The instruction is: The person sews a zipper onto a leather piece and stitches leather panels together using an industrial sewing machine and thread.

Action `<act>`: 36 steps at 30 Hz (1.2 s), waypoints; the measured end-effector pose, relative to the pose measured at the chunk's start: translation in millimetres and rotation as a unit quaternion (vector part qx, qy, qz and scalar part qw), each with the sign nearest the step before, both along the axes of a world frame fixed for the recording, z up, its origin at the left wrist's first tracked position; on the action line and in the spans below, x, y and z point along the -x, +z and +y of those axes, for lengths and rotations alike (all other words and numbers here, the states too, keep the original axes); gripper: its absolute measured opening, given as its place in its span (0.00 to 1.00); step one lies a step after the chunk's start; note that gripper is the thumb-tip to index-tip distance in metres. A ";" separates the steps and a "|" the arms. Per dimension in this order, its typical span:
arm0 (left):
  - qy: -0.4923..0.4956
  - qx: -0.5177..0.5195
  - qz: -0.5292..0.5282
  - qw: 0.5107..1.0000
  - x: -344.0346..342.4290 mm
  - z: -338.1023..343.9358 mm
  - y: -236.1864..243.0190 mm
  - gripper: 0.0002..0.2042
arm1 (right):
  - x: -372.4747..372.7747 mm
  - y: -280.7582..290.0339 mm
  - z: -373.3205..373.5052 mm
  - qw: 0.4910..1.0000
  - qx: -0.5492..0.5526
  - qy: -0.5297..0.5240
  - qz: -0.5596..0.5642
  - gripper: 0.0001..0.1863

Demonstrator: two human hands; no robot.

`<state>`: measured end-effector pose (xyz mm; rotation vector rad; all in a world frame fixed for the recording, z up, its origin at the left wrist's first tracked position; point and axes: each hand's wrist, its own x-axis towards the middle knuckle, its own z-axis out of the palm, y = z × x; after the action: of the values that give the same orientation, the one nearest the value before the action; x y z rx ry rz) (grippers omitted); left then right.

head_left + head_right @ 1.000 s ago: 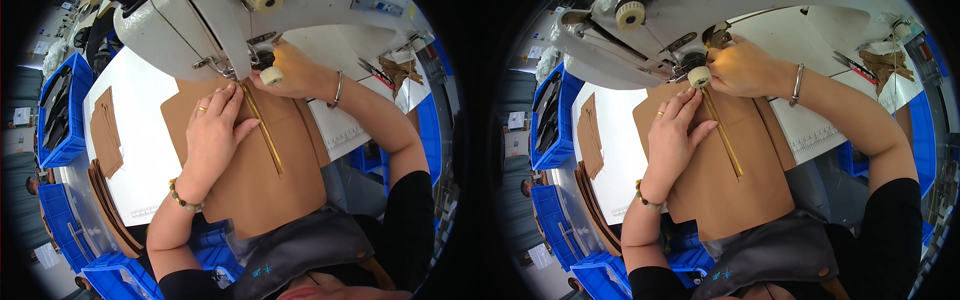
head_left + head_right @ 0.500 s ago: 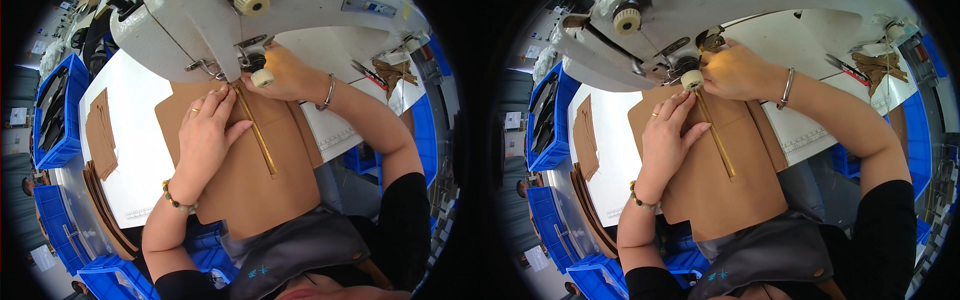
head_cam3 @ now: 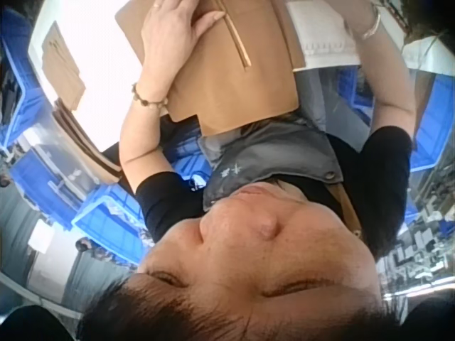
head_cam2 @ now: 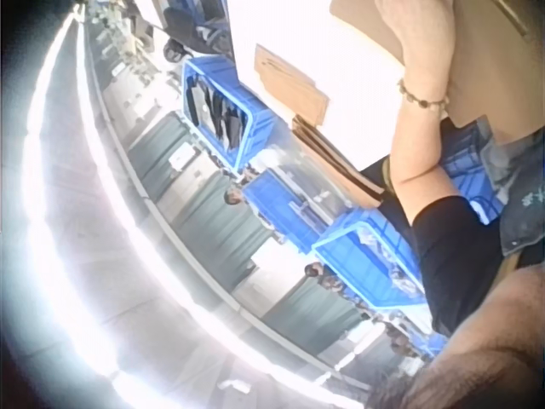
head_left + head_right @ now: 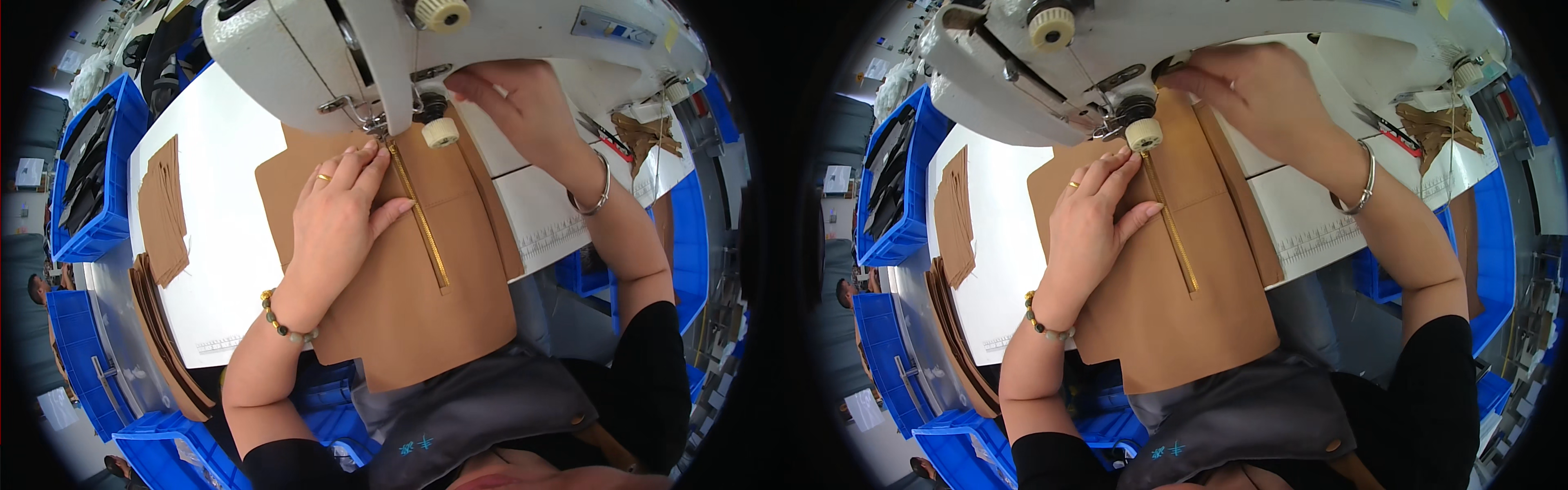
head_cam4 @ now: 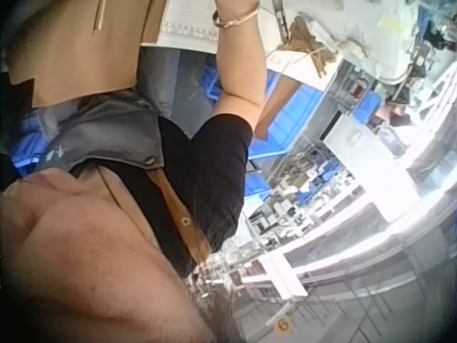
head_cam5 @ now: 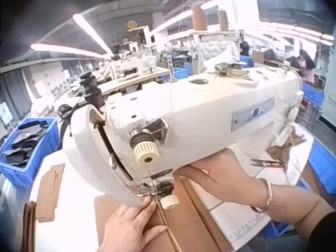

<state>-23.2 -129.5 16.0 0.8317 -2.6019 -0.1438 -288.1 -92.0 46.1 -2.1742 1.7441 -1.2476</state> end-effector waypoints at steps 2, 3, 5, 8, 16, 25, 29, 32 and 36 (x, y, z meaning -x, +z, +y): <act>-0.008 0.000 0.001 1.000 -0.2 -0.1 0.8 0.28 | 0.2 1.5 -4.2 1.000 0.011 -0.005 0.000 0.11; -0.005 0.003 0.004 1.000 -0.1 -0.6 1.2 0.28 | -1.0 0.6 -7.7 0.999 0.051 0.001 -0.006 0.11; -0.005 0.003 -0.002 1.000 -0.4 0.8 1.3 0.28 | -3.0 -2.3 -9.5 0.999 0.052 -0.004 -0.003 0.10; -0.011 0.015 -0.001 1.000 -0.9 0.5 1.4 0.29 | -3.9 -5.8 -9.5 0.998 0.054 -0.009 -0.006 0.10; -0.009 0.036 -0.015 0.999 -1.0 4.5 1.0 0.29 | -0.8 -12.8 -8.5 0.998 0.065 0.002 -0.016 0.10; -0.044 0.022 0.003 0.999 -2.5 10.5 2.7 0.24 | -29.3 -49.0 0.3 0.973 0.050 0.141 0.177 0.11; -0.048 0.025 0.001 0.999 -2.4 11.3 4.7 0.26 | -25.1 -54.0 -6.2 0.972 0.058 0.138 0.180 0.12; -0.046 0.024 -0.002 0.999 -2.1 11.6 5.3 0.26 | -25.5 -52.6 -6.3 0.974 0.079 0.139 0.162 0.12; -0.044 0.022 -0.003 0.999 -2.5 11.6 4.2 0.26 | -31.1 -47.1 2.0 0.963 0.051 0.152 0.215 0.17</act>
<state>-20.7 -117.9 20.3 0.7024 -2.6379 -0.1099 -257.0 -90.0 -1.0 -2.8072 1.3992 -0.8555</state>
